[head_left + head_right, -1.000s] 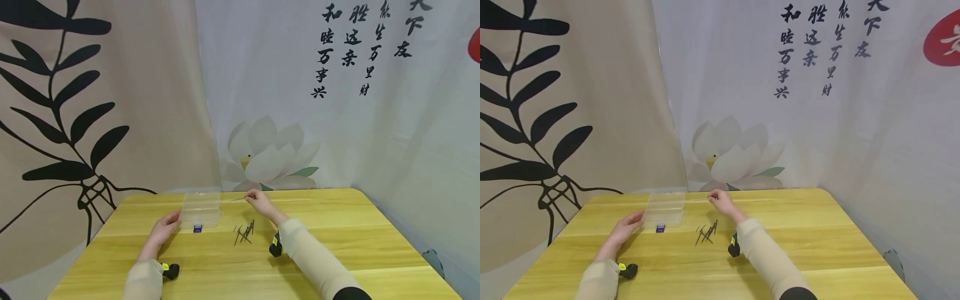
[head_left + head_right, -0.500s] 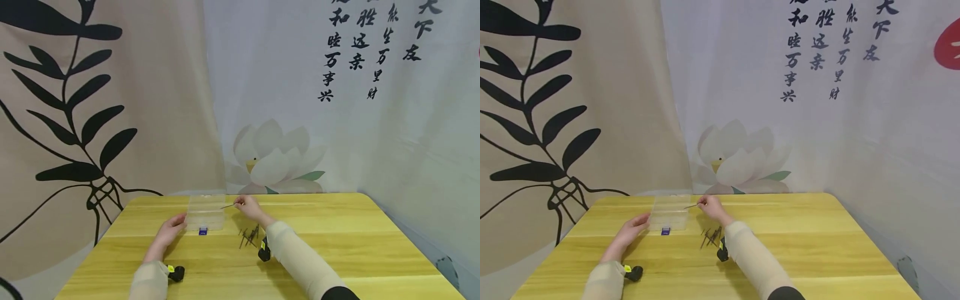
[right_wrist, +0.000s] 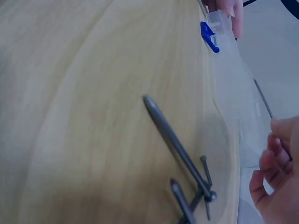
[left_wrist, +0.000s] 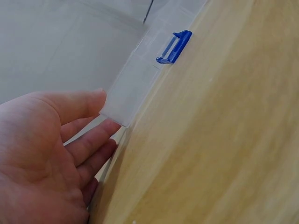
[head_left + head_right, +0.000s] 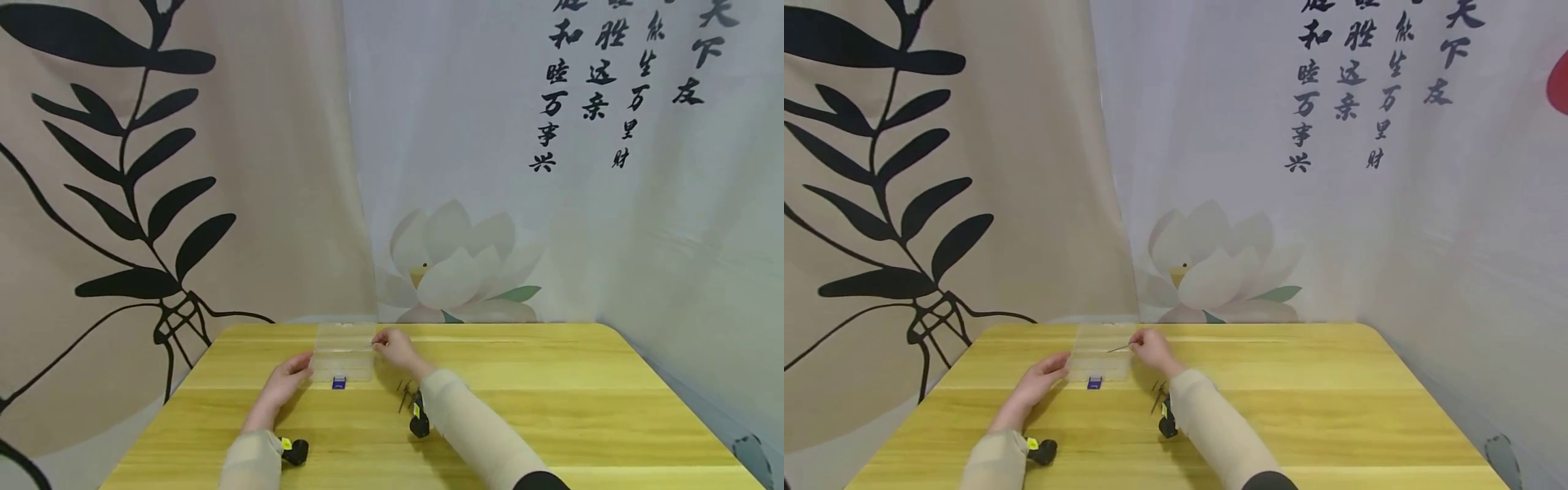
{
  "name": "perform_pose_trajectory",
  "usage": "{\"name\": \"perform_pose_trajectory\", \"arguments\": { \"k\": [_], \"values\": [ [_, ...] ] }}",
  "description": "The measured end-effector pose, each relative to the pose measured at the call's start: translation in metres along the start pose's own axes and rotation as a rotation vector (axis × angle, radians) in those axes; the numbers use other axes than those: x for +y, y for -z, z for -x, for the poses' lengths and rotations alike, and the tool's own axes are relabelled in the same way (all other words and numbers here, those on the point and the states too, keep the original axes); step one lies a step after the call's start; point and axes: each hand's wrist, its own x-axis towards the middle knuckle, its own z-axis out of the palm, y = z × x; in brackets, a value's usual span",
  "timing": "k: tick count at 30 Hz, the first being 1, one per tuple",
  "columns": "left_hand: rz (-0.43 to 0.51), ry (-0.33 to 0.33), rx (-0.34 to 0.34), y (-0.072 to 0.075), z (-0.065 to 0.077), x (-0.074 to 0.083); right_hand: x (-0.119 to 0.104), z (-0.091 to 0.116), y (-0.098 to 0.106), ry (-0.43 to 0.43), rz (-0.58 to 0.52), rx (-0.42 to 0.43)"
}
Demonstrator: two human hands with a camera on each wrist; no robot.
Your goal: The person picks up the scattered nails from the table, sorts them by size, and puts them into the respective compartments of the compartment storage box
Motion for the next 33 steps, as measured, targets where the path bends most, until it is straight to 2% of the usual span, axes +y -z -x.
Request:
{"name": "perform_pose_trajectory", "arguments": {
  "k": [4, 10, 18, 27, 33],
  "values": [
    [-0.001, 0.01, 0.008, -0.001, 0.0, -0.001, 0.001, -0.001, -0.006, 0.021, 0.026, -0.001],
    [-0.019, 0.023, 0.005, 0.0, 0.001, -0.001, 0.003, 0.0, -0.011, 0.004, 0.057, -0.031],
    [-0.014, 0.038, 0.001, 0.0, 0.0, 0.0, 0.0, 0.002, -0.011, 0.028, 0.103, -0.02],
    [0.006, 0.042, -0.003, -0.002, 0.0, 0.003, 0.005, 0.006, -0.004, 0.033, 0.087, -0.063],
    [-0.02, 0.04, -0.004, 0.0, 0.0, 0.002, 0.015, 0.009, 0.011, 0.036, 0.045, -0.096]
  ]
}}
